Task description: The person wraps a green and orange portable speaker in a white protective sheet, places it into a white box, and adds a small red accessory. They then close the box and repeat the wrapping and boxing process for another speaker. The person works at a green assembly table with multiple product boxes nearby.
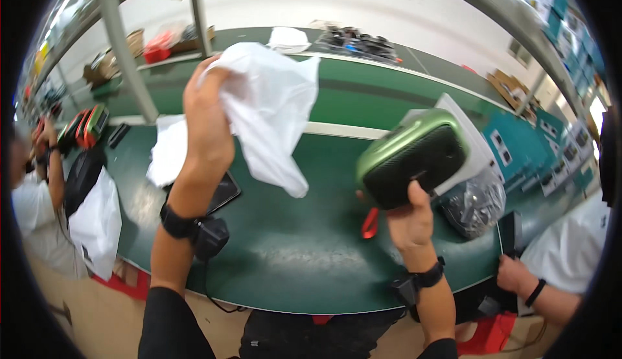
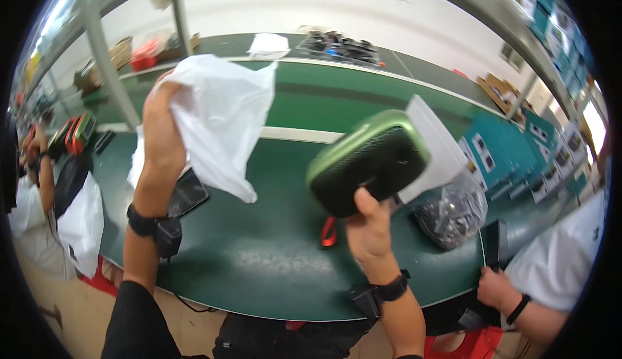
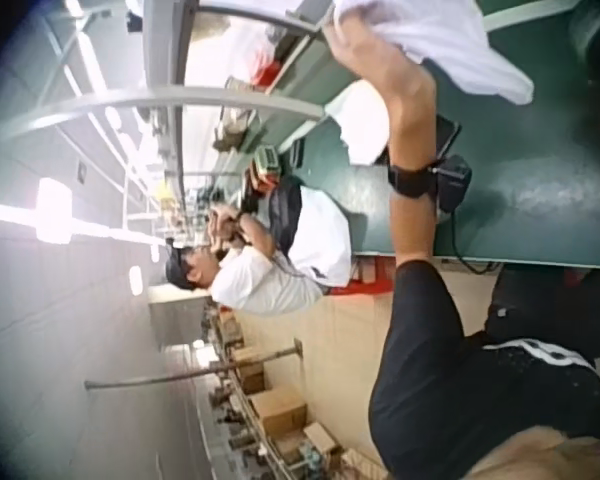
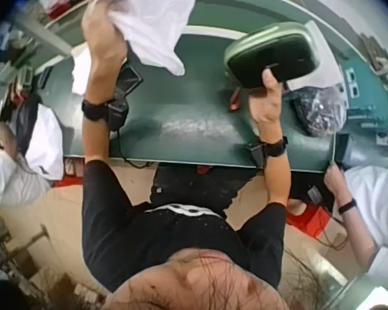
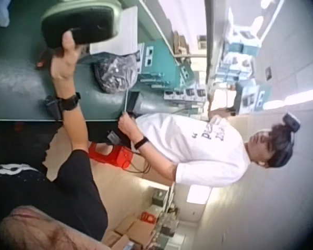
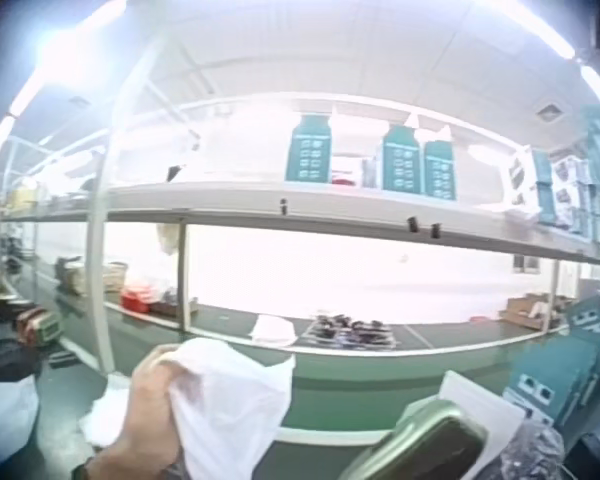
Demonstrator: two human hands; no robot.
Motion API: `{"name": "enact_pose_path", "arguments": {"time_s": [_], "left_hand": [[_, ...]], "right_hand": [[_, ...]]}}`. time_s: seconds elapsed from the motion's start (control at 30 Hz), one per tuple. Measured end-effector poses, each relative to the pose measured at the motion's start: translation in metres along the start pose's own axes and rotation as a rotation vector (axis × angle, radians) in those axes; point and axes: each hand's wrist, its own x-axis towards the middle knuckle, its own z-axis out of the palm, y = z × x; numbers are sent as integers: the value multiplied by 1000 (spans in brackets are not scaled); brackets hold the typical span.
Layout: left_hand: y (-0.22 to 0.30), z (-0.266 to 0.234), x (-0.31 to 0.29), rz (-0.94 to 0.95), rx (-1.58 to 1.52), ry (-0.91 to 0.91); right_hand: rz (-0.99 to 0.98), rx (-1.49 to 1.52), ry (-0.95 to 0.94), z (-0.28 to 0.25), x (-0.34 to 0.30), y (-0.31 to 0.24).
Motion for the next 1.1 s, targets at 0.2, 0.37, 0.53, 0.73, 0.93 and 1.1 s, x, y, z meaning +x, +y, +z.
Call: {"name": "enact_pose_path", "arguments": {"time_s": [0.2, 0.37, 0.53, 0.73, 0.93, 1.1], "left_hand": [[3, 9, -8, -96, -2, -31], [-10, 13, -13, -156, 87, -36], [-22, -9, 0, 3, 302, -80], [-13, -2, 2, -90, 165, -180], [-19, 0, -10, -117, 153, -219], [-10, 10, -9, 45, 362, -221]], "right_hand": [[-42, -296, 64, 2, 6, 7], [-16, -356, -120, 12, 10, 34], [-65, -572, -277, 19, 13, 43], [-47, -868, -327, 18, 3, 37], [-6, -1291, -290, 32, -5, 16], [-90, -1364, -214, 13, -11, 8]]}}
